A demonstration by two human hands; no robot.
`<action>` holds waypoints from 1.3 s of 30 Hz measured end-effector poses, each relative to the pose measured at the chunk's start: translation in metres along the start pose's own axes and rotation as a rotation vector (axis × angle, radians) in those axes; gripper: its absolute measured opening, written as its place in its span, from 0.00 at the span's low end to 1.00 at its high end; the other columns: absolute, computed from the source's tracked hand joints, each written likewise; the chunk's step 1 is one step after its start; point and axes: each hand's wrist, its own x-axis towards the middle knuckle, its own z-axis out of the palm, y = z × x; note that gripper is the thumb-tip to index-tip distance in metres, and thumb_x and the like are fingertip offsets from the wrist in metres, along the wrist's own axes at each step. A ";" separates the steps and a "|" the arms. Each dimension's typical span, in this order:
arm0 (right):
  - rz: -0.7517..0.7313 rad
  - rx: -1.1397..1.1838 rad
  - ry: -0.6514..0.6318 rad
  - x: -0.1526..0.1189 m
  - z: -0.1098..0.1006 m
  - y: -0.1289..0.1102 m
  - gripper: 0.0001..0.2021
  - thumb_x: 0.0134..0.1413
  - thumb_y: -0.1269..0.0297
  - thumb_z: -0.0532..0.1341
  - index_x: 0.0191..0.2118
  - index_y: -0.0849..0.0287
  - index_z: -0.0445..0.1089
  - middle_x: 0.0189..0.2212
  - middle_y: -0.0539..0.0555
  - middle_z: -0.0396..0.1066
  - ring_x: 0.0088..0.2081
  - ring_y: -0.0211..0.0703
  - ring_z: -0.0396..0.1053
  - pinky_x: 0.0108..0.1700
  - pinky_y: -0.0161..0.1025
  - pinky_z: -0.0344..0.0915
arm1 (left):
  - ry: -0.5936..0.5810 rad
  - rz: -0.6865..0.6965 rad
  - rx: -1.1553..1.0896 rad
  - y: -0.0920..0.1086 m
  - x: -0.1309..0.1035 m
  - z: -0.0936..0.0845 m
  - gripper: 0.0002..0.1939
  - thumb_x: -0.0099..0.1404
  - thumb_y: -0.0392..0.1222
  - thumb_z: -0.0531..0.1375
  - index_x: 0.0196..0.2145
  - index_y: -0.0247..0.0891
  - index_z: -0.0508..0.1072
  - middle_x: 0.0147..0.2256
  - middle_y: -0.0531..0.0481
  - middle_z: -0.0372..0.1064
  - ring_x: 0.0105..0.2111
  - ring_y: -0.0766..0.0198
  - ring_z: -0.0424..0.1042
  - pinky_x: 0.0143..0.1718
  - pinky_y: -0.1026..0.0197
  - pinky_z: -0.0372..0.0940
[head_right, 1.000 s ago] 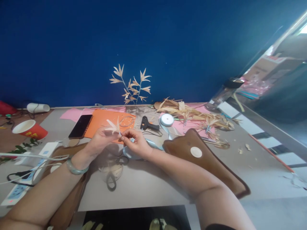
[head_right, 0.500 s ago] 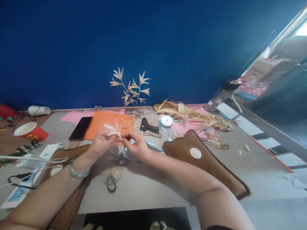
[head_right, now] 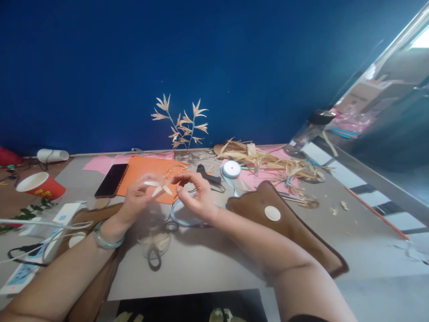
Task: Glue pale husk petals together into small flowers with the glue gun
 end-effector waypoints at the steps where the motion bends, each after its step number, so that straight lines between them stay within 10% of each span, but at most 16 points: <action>1: -0.015 0.032 0.000 0.001 -0.003 -0.002 0.10 0.56 0.60 0.60 0.42 0.58 0.70 0.35 0.56 0.74 0.35 0.42 0.70 0.40 0.42 0.67 | -0.017 -0.001 0.005 0.001 -0.001 0.000 0.04 0.58 0.40 0.64 0.30 0.38 0.78 0.35 0.47 0.71 0.39 0.61 0.70 0.43 0.60 0.64; 14: 0.016 -0.230 -0.066 0.003 -0.002 -0.028 0.12 0.53 0.63 0.62 0.21 0.58 0.64 0.20 0.48 0.68 0.26 0.37 0.63 0.39 0.41 0.58 | -0.062 0.072 0.008 0.005 -0.006 0.006 0.04 0.60 0.38 0.62 0.31 0.37 0.78 0.32 0.46 0.77 0.34 0.61 0.74 0.38 0.62 0.66; 39: 0.130 -0.045 -0.022 0.005 0.000 -0.025 0.10 0.54 0.65 0.61 0.24 0.59 0.64 0.23 0.49 0.66 0.28 0.37 0.64 0.35 0.36 0.62 | -0.184 0.018 -0.074 0.007 -0.007 0.006 0.05 0.60 0.40 0.62 0.30 0.37 0.78 0.32 0.45 0.78 0.33 0.60 0.75 0.37 0.61 0.68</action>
